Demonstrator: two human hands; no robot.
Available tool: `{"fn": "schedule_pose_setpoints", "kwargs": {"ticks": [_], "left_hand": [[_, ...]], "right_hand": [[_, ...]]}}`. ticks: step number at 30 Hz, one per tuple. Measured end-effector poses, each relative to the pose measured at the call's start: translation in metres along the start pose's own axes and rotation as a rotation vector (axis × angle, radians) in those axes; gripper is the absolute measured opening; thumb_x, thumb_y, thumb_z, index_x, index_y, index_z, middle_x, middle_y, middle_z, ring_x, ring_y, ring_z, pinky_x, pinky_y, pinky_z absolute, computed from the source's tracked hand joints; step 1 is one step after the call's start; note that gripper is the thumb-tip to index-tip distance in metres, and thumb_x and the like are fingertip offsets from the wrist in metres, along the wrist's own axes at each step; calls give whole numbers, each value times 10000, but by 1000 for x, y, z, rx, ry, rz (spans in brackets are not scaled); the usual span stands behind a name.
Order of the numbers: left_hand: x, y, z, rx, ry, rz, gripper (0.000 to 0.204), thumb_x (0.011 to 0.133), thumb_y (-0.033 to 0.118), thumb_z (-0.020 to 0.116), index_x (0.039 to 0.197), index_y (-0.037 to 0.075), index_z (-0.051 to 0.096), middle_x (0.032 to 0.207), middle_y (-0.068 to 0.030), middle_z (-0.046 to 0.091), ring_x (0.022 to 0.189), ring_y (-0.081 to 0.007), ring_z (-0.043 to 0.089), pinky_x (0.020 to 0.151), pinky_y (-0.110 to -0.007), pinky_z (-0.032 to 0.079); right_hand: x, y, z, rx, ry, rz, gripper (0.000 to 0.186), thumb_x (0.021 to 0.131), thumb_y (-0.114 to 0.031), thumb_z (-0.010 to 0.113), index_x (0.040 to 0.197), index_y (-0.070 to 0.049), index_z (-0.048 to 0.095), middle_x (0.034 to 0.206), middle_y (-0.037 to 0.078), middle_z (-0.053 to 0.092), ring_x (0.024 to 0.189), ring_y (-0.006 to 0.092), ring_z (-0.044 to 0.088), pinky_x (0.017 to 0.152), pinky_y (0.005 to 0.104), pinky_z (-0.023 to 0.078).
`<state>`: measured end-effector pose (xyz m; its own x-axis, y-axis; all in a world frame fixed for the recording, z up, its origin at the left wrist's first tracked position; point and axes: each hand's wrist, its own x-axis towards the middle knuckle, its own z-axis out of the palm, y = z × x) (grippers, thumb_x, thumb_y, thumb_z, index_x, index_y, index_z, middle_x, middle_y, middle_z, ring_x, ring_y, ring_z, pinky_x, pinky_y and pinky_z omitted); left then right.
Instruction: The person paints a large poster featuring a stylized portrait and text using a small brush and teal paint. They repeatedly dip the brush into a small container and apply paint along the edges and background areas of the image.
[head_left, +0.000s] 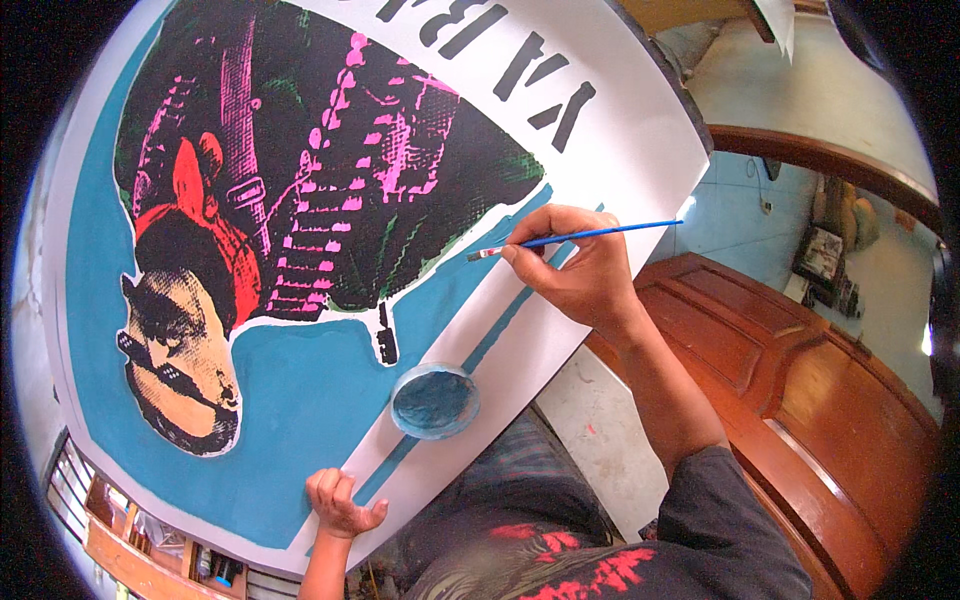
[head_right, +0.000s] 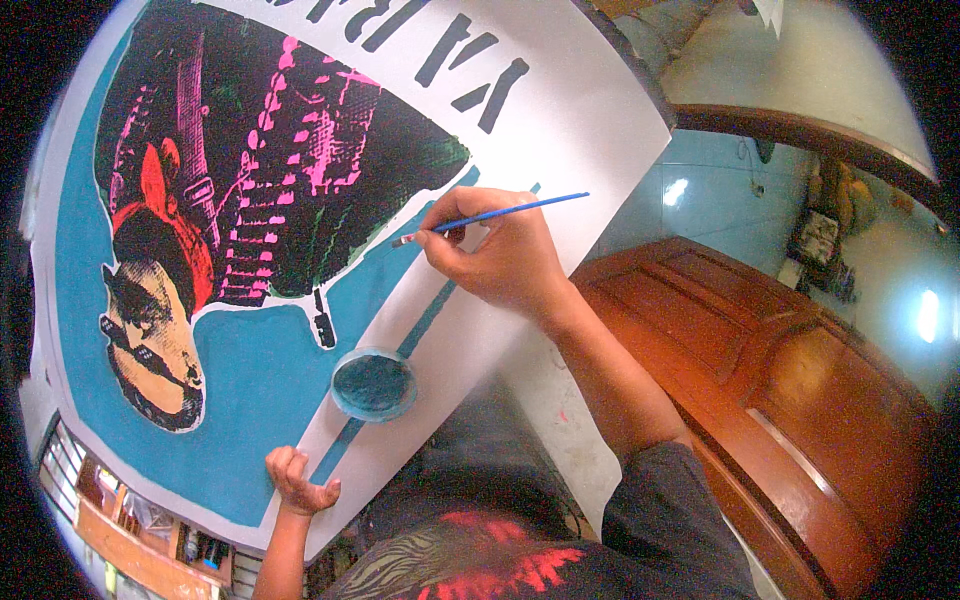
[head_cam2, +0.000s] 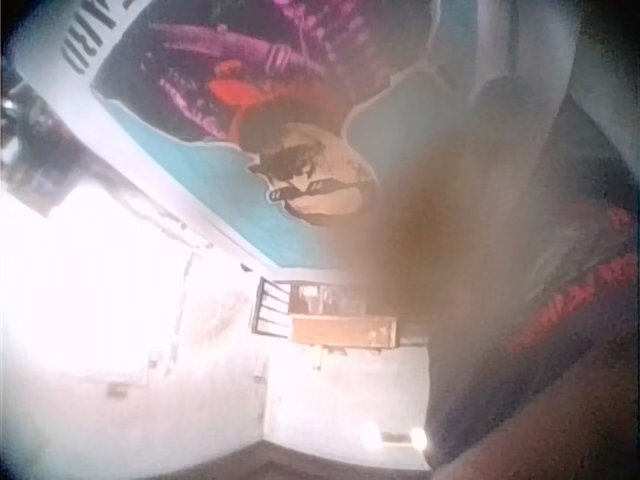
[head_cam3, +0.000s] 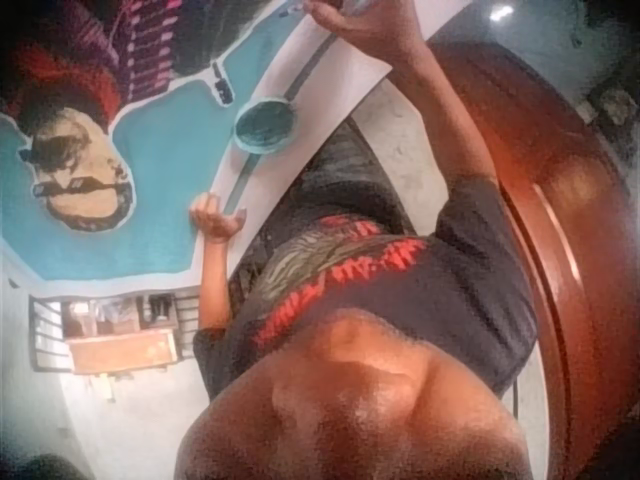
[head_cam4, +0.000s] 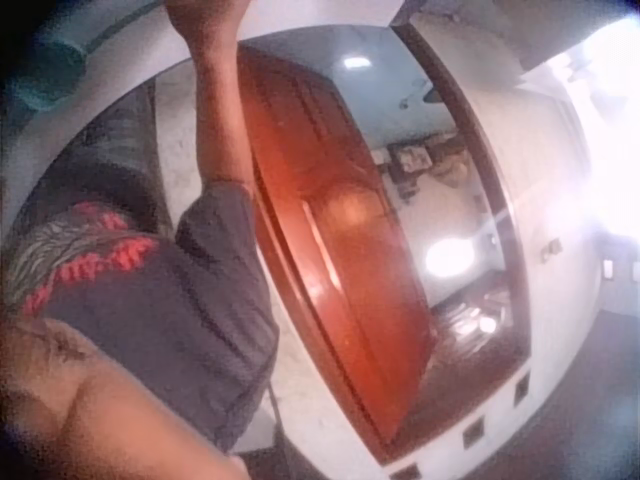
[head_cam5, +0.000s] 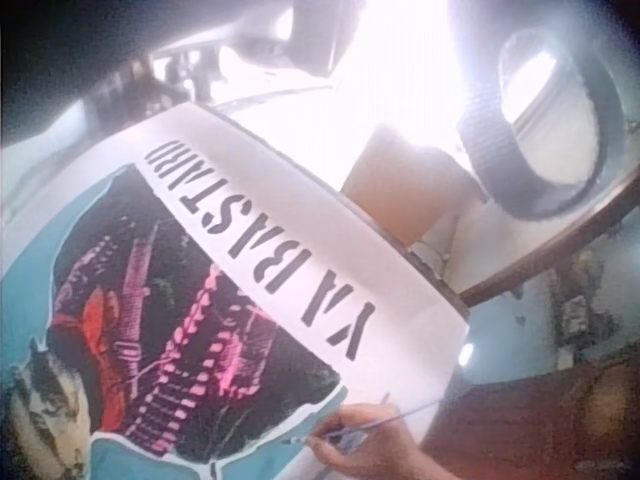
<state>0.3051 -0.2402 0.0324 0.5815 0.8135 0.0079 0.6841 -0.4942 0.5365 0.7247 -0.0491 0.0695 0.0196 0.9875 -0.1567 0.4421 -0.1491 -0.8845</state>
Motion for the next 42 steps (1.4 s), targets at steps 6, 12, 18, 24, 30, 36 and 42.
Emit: {"fn": "schedule_pose_setpoints", "kwargs": {"ticks": [6,12,18,24,30,36,42], "left_hand": [[1,1,0,2,1,1,548,863,563,572,1130,99,456,1034,-106,451,930,-272,472,797,-427,390],[1,0,0,4,-13,4,558,866,571,566,1139,100,445,1030,-105,442,929,-273,466,796,-427,388],[2,1,0,0,-14,-3,550,871,571,560,1133,102,442,1030,-106,439,919,-273,465,790,-427,388],[1,1,0,1,-16,-3,543,871,567,560,1127,102,444,1029,-106,443,915,-272,465,787,-427,387],[3,1,-1,8,-9,7,535,868,560,565,1119,101,455,1023,-103,448,917,-268,468,788,-423,384],[1,0,0,1,-15,0,533,866,565,565,1112,106,452,1019,-99,444,920,-263,464,790,-422,381],[2,1,-1,8,-22,0,536,864,568,564,1116,109,445,1019,-97,437,920,-260,458,788,-422,380]], "right_hand": [[2,-2,2,-19,0,27,60,742,-35,739,763,-13,687,730,78,697,647,137,647,607,255,525],[3,-6,9,-21,-20,-9,52,746,-27,738,774,-25,695,741,71,701,648,138,649,601,253,525],[4,0,3,-94,8,0,47,754,-24,738,783,-28,701,748,73,706,656,139,657,602,249,530],[6,3,-4,-115,43,-8,68,767,-42,743,809,-19,694,759,88,697,675,151,655,611,277,523],[9,4,-7,-127,62,-20,45,756,-3,730,791,-21,708,741,83,708,652,137,649,602,258,526],[12,4,-12,-139,72,-38,54,757,1,727,802,-19,706,744,82,704,641,134,639,596,256,522],[13,7,-14,-132,81,-57,50,761,-2,730,801,-21,707,742,86,699,644,128,634,592,247,518]]}}
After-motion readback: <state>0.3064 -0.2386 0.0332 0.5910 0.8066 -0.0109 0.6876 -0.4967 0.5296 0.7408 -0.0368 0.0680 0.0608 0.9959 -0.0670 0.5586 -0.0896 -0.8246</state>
